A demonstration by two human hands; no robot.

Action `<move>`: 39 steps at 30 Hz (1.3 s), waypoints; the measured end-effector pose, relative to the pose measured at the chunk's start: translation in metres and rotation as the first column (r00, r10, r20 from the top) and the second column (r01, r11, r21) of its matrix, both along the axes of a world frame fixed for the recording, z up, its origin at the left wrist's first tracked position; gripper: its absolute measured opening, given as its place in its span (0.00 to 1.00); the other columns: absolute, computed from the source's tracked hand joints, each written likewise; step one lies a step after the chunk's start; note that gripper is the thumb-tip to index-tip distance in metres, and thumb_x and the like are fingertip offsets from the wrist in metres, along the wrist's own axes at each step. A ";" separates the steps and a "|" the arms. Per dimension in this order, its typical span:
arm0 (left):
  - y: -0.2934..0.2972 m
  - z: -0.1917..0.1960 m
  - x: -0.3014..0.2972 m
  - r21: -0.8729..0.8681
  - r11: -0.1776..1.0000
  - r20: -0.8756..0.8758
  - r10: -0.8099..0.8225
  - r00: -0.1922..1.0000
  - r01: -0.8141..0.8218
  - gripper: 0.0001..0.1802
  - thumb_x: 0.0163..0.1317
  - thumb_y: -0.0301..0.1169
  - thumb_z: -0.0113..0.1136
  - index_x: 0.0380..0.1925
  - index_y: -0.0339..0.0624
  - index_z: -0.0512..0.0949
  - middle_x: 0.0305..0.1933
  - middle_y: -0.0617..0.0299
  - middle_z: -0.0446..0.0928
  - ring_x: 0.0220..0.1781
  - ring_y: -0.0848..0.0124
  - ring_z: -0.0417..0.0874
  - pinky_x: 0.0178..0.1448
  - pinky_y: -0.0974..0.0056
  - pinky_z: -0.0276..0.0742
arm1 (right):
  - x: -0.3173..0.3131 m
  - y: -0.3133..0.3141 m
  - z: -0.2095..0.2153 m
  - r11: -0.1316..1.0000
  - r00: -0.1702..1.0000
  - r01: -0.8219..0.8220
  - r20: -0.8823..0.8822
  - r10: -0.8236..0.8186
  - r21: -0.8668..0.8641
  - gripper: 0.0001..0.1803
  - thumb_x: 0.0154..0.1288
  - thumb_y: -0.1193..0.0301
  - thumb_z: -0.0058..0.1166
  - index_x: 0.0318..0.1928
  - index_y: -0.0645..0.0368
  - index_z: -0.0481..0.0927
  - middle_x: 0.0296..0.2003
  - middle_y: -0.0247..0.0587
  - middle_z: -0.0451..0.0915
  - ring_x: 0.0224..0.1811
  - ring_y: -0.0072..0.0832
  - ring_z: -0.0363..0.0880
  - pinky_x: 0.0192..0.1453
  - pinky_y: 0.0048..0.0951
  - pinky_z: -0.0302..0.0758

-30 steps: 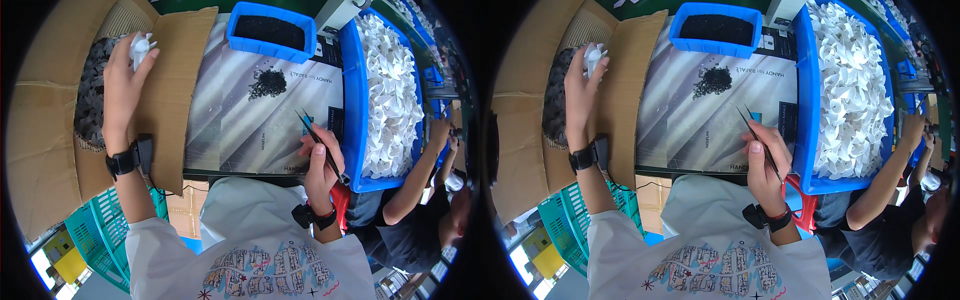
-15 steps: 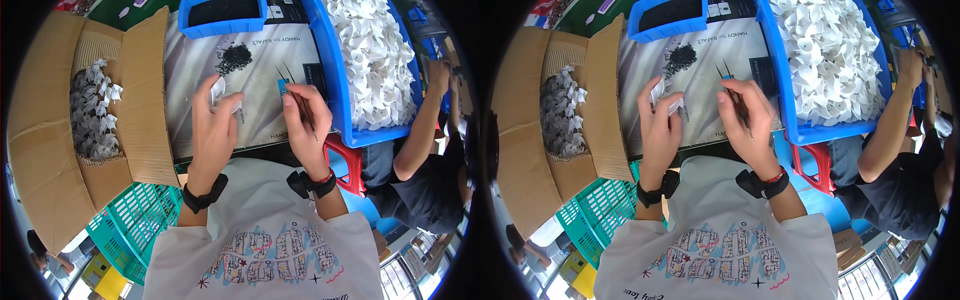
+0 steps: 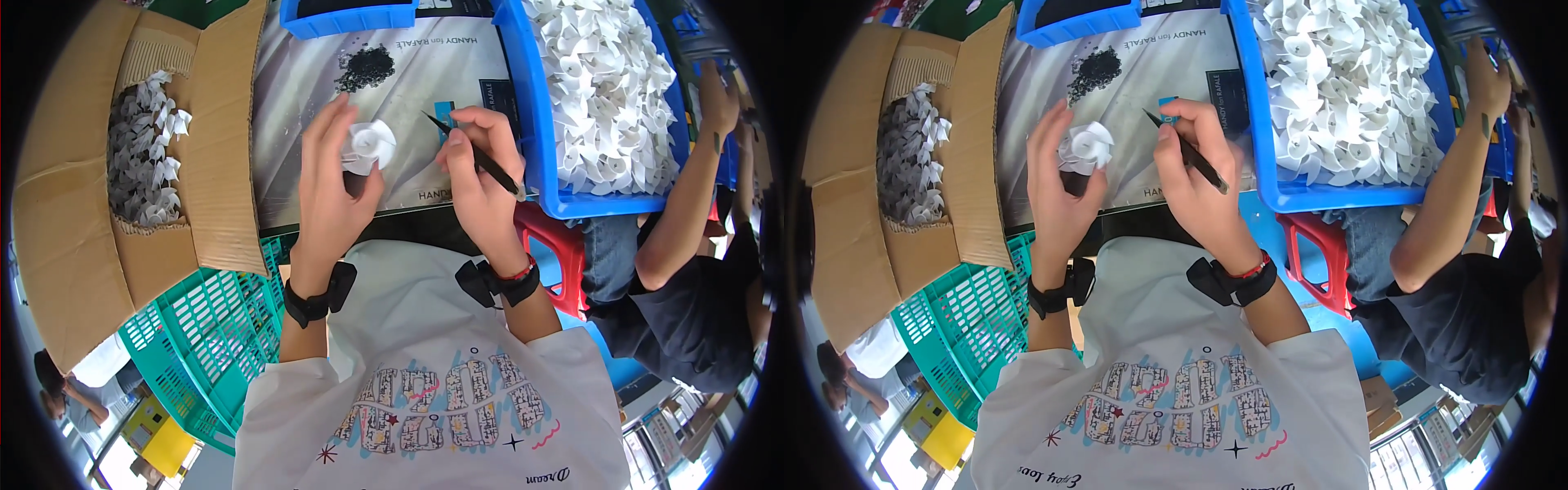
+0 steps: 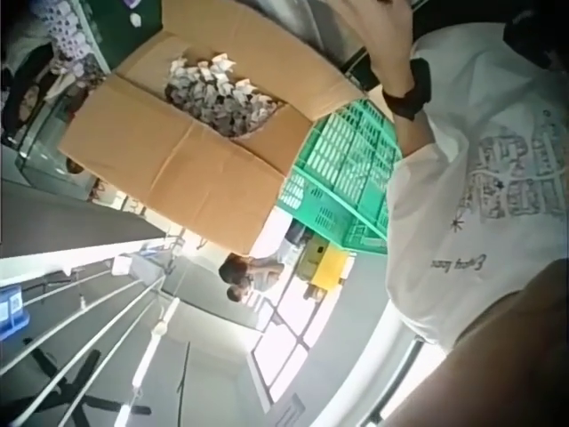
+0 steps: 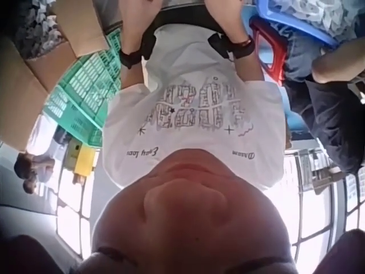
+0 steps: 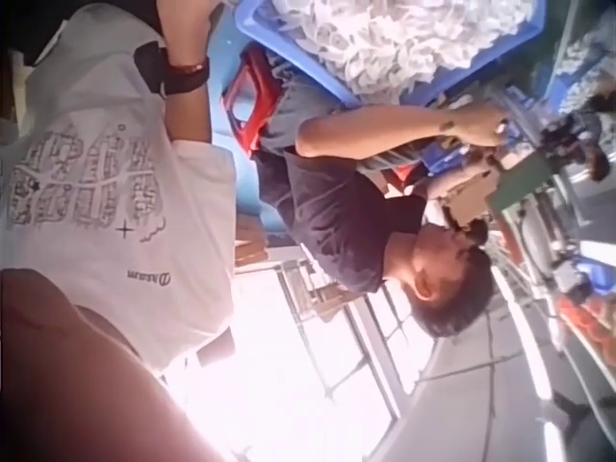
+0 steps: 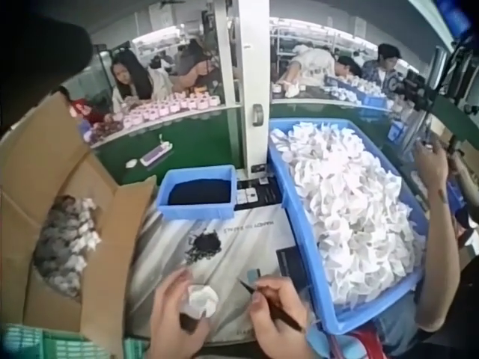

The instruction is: The person picks up a white fan blade from a box, uses tweezers to place a small black component into its center, and sets the assembled piece aside.

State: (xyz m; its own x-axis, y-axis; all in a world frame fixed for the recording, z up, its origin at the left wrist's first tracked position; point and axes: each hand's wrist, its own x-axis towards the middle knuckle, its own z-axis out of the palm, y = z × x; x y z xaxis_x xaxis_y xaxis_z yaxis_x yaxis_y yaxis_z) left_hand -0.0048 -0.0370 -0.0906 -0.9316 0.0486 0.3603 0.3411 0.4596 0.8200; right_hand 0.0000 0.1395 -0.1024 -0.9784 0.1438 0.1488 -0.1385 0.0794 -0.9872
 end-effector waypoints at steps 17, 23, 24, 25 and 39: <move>-0.003 -0.011 -0.005 -0.493 0.857 -0.075 0.128 0.989 -0.149 0.31 0.50 0.31 0.67 0.58 0.46 0.74 0.53 0.57 0.75 0.51 0.56 0.73 0.53 0.54 0.65 | -0.002 0.002 0.012 0.991 0.998 -0.045 -0.038 0.050 0.123 0.10 0.74 0.74 0.51 0.52 0.65 0.75 0.39 0.41 0.83 0.39 0.22 0.81 0.43 0.23 0.76; -0.009 -0.009 0.003 -0.469 0.862 -0.078 0.177 0.981 -0.193 0.37 0.50 0.35 0.72 0.62 0.44 0.71 0.53 0.54 0.74 0.51 0.55 0.73 0.52 0.54 0.65 | 0.012 0.014 0.012 0.886 0.978 -0.128 -0.090 0.187 0.446 0.10 0.74 0.78 0.48 0.51 0.66 0.78 0.42 0.47 0.83 0.40 0.28 0.80 0.44 0.25 0.75; -0.013 -0.009 0.007 -0.439 0.879 -0.045 0.187 0.981 -0.188 0.37 0.50 0.34 0.73 0.62 0.43 0.71 0.53 0.54 0.74 0.52 0.55 0.73 0.53 0.54 0.66 | 0.013 0.011 0.014 0.849 0.973 -0.118 -0.108 0.202 0.515 0.10 0.69 0.78 0.53 0.49 0.65 0.77 0.43 0.47 0.83 0.40 0.31 0.79 0.45 0.27 0.74; -0.016 -0.009 0.012 -0.408 0.894 -0.012 0.196 0.981 -0.184 0.37 0.50 0.33 0.73 0.62 0.43 0.71 0.54 0.53 0.74 0.52 0.54 0.73 0.54 0.54 0.66 | 0.014 0.008 0.015 0.808 0.968 -0.106 -0.126 0.218 0.579 0.12 0.64 0.79 0.59 0.47 0.64 0.77 0.44 0.48 0.83 0.40 0.34 0.79 0.45 0.28 0.74; -0.027 -0.002 0.033 -0.557 0.815 -0.034 0.171 0.985 -0.161 0.30 0.51 0.22 0.57 0.59 0.45 0.76 0.61 0.54 0.70 0.63 0.50 0.69 0.64 0.49 0.63 | -0.022 -0.018 -0.004 0.811 0.877 -0.021 -0.379 0.296 0.585 0.23 0.50 0.92 0.56 0.47 0.61 0.78 0.43 0.48 0.79 0.39 0.45 0.78 0.43 0.33 0.76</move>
